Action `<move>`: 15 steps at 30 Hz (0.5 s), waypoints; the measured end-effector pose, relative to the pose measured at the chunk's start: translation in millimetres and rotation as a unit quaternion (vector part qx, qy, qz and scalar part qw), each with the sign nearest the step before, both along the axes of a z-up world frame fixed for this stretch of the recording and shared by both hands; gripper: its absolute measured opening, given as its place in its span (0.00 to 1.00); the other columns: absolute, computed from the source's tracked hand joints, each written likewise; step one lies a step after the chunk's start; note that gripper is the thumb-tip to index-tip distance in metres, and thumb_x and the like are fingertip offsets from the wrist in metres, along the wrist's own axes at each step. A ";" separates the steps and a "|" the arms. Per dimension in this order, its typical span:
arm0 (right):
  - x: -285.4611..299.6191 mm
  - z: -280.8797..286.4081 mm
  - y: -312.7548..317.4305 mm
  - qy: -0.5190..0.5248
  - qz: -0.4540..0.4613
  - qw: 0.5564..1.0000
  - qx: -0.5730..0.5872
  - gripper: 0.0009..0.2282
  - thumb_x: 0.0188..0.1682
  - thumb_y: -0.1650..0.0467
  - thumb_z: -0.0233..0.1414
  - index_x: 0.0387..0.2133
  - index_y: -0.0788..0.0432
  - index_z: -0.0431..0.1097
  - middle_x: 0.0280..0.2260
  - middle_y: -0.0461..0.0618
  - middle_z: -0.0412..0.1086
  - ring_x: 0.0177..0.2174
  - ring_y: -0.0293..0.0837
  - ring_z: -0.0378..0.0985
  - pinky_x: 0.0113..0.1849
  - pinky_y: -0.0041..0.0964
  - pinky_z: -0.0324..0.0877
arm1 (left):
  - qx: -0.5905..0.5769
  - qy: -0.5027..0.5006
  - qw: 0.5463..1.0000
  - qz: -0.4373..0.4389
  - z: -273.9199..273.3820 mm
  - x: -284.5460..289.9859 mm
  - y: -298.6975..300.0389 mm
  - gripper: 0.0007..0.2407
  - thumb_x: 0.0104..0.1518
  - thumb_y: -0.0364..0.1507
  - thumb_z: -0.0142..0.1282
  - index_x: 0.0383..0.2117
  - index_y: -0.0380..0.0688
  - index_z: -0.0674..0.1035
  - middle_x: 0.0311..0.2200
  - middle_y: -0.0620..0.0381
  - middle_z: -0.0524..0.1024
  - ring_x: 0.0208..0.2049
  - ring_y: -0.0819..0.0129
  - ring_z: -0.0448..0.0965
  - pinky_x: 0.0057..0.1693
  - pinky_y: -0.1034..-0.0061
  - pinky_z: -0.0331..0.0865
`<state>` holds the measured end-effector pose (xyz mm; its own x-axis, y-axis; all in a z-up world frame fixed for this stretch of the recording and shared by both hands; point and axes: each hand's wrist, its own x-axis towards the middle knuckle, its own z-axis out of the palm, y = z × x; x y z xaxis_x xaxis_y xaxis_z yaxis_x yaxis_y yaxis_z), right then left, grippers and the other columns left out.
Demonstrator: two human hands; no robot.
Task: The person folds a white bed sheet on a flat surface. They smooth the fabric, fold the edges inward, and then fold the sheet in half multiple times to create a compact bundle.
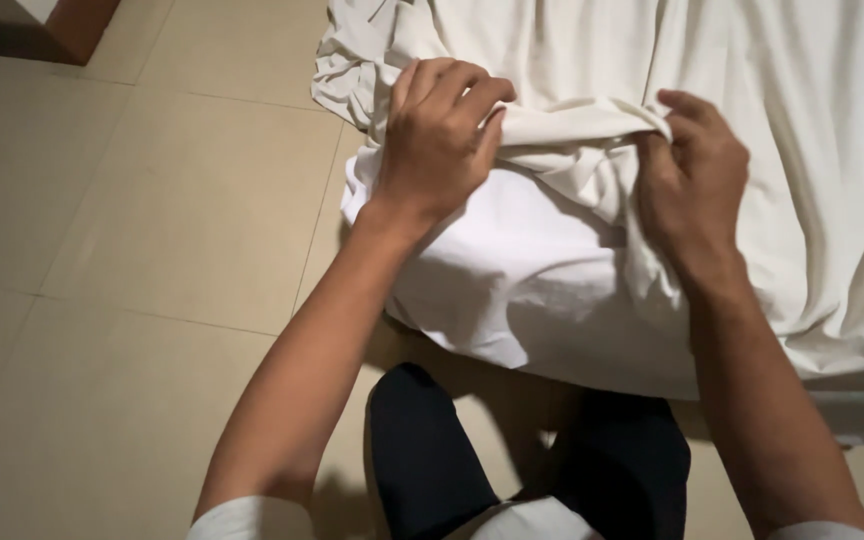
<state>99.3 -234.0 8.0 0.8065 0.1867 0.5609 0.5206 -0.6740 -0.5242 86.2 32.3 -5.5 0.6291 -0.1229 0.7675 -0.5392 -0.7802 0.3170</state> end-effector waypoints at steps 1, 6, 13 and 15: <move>1.7 8.9 4.9 0.001 -0.001 1.000 -0.001 0.08 0.57 0.76 0.52 0.43 0.66 0.80 0.54 0.64 0.74 0.50 0.56 0.79 0.49 0.43 0.73 | -0.001 0.001 1.000 -0.001 2.0 0.1 1.5 0.06 0.63 0.26 0.62 0.43 0.50 0.81 0.42 0.61 0.79 0.51 0.60 0.76 0.66 0.54 0.64; 29.7 -23.6 -19.9 -0.025 -0.053 0.993 -0.107 0.09 0.58 0.76 0.52 0.48 0.65 0.75 0.54 0.62 0.73 0.52 0.61 0.76 0.54 0.50 0.70 | 0.072 -0.018 0.997 0.030 -5.8 4.2 19.7 0.21 0.43 0.30 0.67 0.48 0.48 0.81 0.43 0.54 0.75 0.51 0.53 0.71 0.59 0.46 0.57; 10.7 16.5 32.8 -0.063 0.057 0.969 -0.232 0.25 0.37 0.69 0.64 0.51 0.60 0.71 0.64 0.67 0.55 0.64 0.71 0.51 0.56 0.85 0.43 | 0.029 0.023 0.999 0.006 -12.8 5.2 31.7 0.11 0.50 0.19 0.60 0.40 0.43 0.79 0.40 0.54 0.77 0.47 0.54 0.75 0.60 0.57 0.66; 11.2 13.8 44.2 -0.101 0.091 0.961 -0.242 0.21 0.40 0.61 0.68 0.41 0.58 0.72 0.66 0.68 0.55 0.65 0.76 0.47 0.54 0.91 0.38 | -0.018 0.040 0.999 -0.002 -8.8 -1.5 32.6 0.11 0.51 0.15 0.56 0.41 0.38 0.78 0.39 0.51 0.76 0.45 0.51 0.75 0.56 0.59 0.69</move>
